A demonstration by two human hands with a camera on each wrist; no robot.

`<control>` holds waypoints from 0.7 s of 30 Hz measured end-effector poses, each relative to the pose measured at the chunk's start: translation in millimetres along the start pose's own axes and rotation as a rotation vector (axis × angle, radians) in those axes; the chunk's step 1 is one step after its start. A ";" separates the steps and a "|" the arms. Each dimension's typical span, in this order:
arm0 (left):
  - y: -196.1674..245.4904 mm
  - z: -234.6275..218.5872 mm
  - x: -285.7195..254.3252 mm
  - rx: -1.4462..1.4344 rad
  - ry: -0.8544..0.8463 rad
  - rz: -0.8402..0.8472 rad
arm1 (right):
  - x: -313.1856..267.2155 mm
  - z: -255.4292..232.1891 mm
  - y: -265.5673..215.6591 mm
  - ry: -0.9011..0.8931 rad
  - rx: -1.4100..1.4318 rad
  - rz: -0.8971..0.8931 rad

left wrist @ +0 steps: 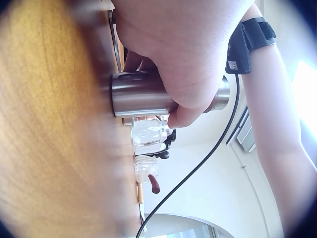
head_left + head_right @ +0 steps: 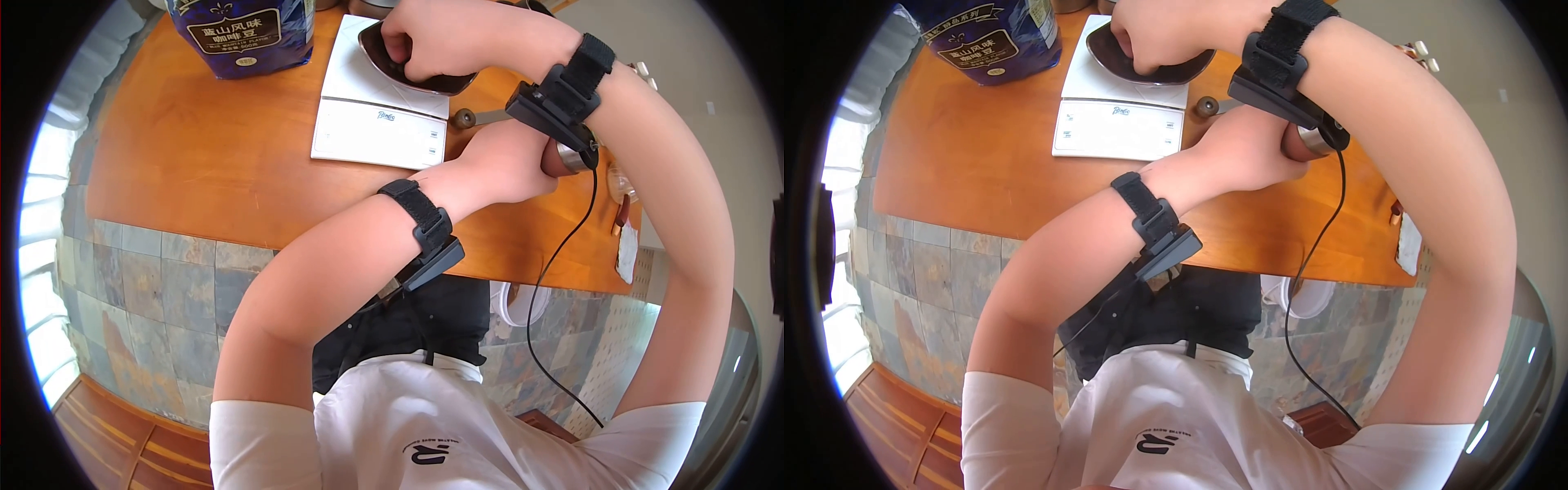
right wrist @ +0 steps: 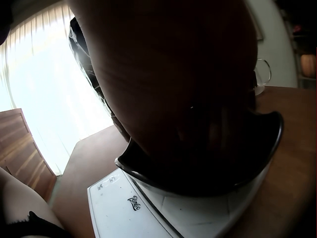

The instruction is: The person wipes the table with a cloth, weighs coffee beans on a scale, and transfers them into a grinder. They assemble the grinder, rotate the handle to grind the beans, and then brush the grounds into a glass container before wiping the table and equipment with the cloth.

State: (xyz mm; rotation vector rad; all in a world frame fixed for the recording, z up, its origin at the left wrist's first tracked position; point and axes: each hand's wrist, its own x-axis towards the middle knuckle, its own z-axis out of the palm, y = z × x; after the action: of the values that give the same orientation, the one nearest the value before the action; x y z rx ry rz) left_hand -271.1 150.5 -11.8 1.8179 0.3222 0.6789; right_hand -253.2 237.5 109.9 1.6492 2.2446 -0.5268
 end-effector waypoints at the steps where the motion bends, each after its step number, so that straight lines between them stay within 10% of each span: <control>1: -0.2 0.6 0.2 -0.001 -0.007 0.001 | -0.7 -0.8 -1.1 0.000 0.002 0.001; 21: -4.5 5.4 2.0 0.021 0.059 0.048 | 2.3 1.7 6.5 0.013 -0.055 -0.118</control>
State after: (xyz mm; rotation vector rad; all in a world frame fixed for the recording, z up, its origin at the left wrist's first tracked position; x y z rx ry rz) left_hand -265.7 149.0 -16.6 1.8330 0.3271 0.7668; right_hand -247.6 240.4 106.6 1.5048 2.3545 -0.4789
